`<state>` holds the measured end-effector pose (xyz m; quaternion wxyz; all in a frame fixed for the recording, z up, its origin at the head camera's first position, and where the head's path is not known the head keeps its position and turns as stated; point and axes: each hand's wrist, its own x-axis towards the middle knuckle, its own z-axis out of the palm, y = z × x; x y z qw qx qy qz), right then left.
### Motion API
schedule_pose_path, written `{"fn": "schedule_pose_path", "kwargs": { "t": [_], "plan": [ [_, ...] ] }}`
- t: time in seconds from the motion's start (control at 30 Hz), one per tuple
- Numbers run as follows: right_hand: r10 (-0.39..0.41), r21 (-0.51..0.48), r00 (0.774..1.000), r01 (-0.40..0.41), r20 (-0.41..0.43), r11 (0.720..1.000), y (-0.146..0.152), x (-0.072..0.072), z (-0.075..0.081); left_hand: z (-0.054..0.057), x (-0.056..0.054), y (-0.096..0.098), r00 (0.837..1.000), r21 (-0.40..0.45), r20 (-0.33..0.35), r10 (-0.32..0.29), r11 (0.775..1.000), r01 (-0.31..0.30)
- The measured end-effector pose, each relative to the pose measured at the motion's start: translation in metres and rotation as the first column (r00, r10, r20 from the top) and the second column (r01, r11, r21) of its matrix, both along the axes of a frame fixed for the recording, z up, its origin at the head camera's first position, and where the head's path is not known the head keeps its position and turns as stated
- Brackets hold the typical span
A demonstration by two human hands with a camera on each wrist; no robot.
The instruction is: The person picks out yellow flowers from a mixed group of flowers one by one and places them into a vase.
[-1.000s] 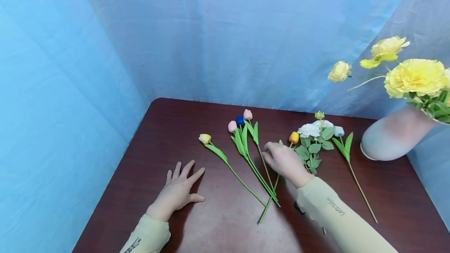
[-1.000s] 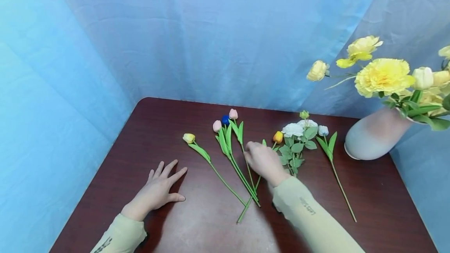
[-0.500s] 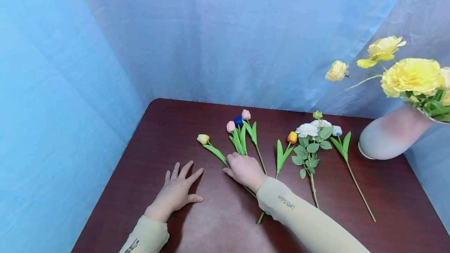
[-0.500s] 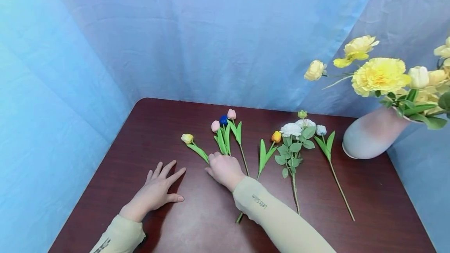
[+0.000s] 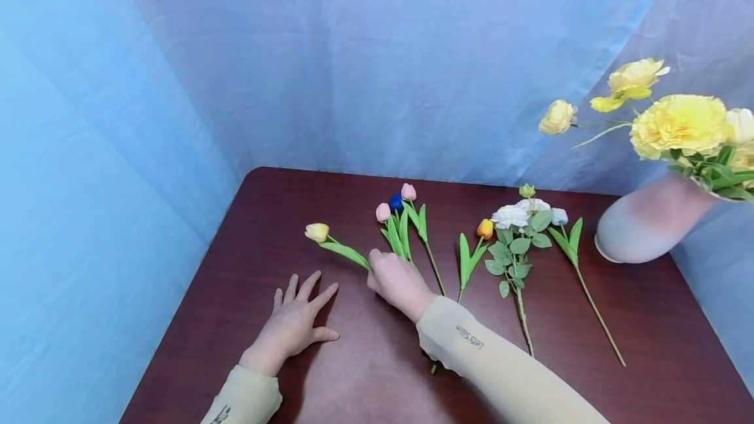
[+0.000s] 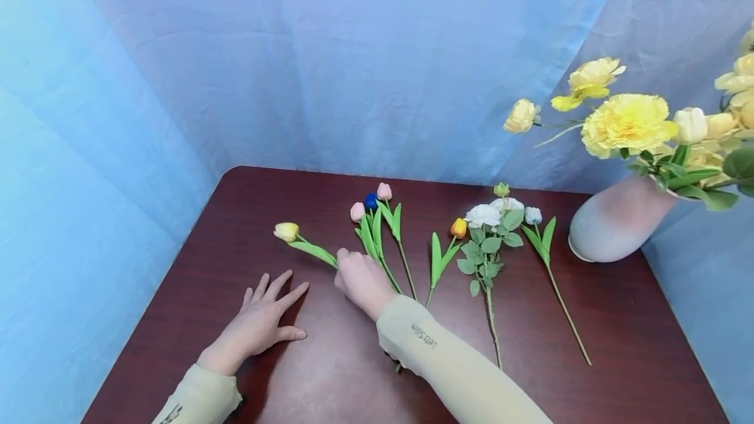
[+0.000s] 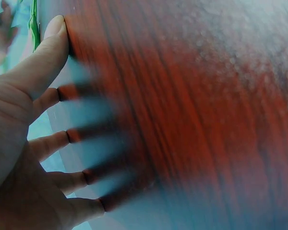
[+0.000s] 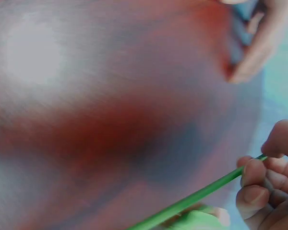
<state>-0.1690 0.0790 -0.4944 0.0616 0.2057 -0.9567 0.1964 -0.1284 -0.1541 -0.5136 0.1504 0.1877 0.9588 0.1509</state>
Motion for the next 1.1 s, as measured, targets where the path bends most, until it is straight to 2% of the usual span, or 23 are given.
{"fn": "schedule_pose_path", "kwargs": {
  "t": [0.1, 0.17, 0.3, 0.4, 0.5, 0.57, 0.77, 1.0, 1.1],
  "plan": [
    [0.036, -0.061, 0.999, -0.038, -0.039, 0.997, 0.006, 0.001, 0.024, 0.001, 0.001, 0.000, 1.000, 0.005, -0.004, -0.002, 1.000, 0.002],
    [0.067, -0.079, 0.992, -0.076, -0.110, 0.994, 0.012, 0.003, 0.041, 0.002, 0.001, 0.000, 1.000, 0.009, -0.004, -0.005, 1.000, 0.005],
    [0.089, -0.032, 0.943, -0.105, -0.322, 0.994, 0.034, 0.005, 0.071, 0.003, 0.001, 0.001, 1.000, 0.004, 0.010, -0.005, 1.000, 0.005],
    [0.086, 0.022, 0.886, -0.085, -0.456, 0.996, 0.060, 0.006, 0.089, 0.002, 0.000, 0.001, 1.000, 0.002, 0.020, -0.001, 1.000, 0.001],
    [0.088, 0.058, 0.832, -0.067, -0.548, 0.996, 0.094, 0.007, 0.101, 0.001, 0.000, 0.002, 1.000, 0.001, 0.021, 0.001, 1.000, -0.001],
    [0.100, 0.075, 0.788, -0.068, -0.608, 0.995, 0.117, 0.008, 0.106, 0.000, 0.000, 0.002, 1.000, 0.002, 0.019, 0.002, 1.000, -0.002],
    [0.058, 0.094, 0.711, 0.012, -0.701, 0.995, 0.175, 0.017, 0.125, -0.001, 0.001, 0.001, 1.000, 0.009, 0.015, 0.002, 1.000, -0.003],
    [-0.045, 0.029, 0.568, 0.120, -0.821, 0.992, 0.214, 0.029, 0.147, 0.000, 0.000, 0.002, 1.000, 0.015, 0.011, -0.004, 1.000, 0.004],
    [-0.101, -0.006, 0.536, 0.176, -0.838, 0.984, 0.228, 0.035, 0.153, 0.000, -0.001, 0.002, 1.000, 0.012, 0.019, -0.005, 1.000, 0.005]
  ]
}}
